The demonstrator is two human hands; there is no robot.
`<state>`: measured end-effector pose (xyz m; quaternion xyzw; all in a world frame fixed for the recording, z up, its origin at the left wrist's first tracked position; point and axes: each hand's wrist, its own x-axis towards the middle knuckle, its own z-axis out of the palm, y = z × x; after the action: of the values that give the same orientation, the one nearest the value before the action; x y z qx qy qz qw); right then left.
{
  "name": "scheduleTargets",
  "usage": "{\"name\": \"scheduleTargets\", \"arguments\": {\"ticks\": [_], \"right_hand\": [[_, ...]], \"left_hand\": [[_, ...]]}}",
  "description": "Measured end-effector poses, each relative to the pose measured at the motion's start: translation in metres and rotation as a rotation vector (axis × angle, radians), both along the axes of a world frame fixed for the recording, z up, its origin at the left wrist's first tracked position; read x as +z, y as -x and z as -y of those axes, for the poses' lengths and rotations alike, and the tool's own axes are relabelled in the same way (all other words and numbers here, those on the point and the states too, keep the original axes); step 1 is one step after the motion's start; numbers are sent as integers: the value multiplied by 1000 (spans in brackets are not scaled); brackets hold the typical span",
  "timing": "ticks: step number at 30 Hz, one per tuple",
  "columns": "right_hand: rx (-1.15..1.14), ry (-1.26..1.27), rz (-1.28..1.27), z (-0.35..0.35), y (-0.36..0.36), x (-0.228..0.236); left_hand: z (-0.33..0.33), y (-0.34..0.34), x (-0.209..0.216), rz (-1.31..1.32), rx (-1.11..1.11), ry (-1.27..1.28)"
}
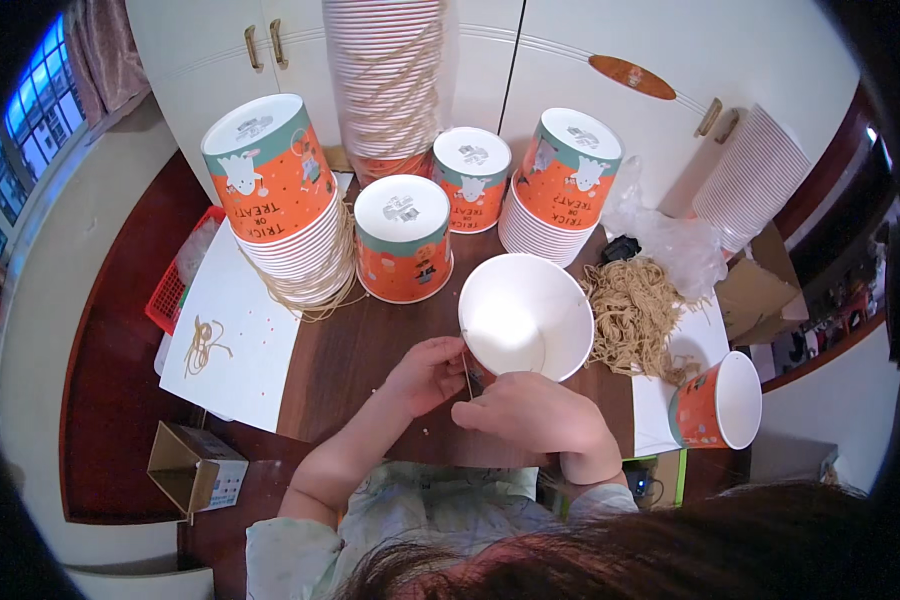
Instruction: Threading string through holes in paper cups to assemble them for a craft project.
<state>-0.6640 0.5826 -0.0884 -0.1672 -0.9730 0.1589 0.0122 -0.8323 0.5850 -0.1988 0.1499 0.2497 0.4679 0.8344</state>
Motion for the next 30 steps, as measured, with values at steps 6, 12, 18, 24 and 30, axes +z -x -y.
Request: {"name": "scheduleTargets", "arguments": {"ticks": [6, 12, 18, 24, 30], "right_hand": [[164, 149, 47, -7, -5, -2], [240, 253, 45, -20, -2, -3], [233, 319, -13, -22, -5, -3], [163, 375, 47, -11, -4, 8], [88, 13, -109, 18, -9, 26]], "left_hand": [[-12, 5, 11, -135, 23, -39], [-28, 13, 1, -235, -60, -150], [-41, 13, 30, -589, -53, -263], [-56, 14, 55, -1006, -183, -526], [-27, 34, 111, -1013, 69, -707]]}}
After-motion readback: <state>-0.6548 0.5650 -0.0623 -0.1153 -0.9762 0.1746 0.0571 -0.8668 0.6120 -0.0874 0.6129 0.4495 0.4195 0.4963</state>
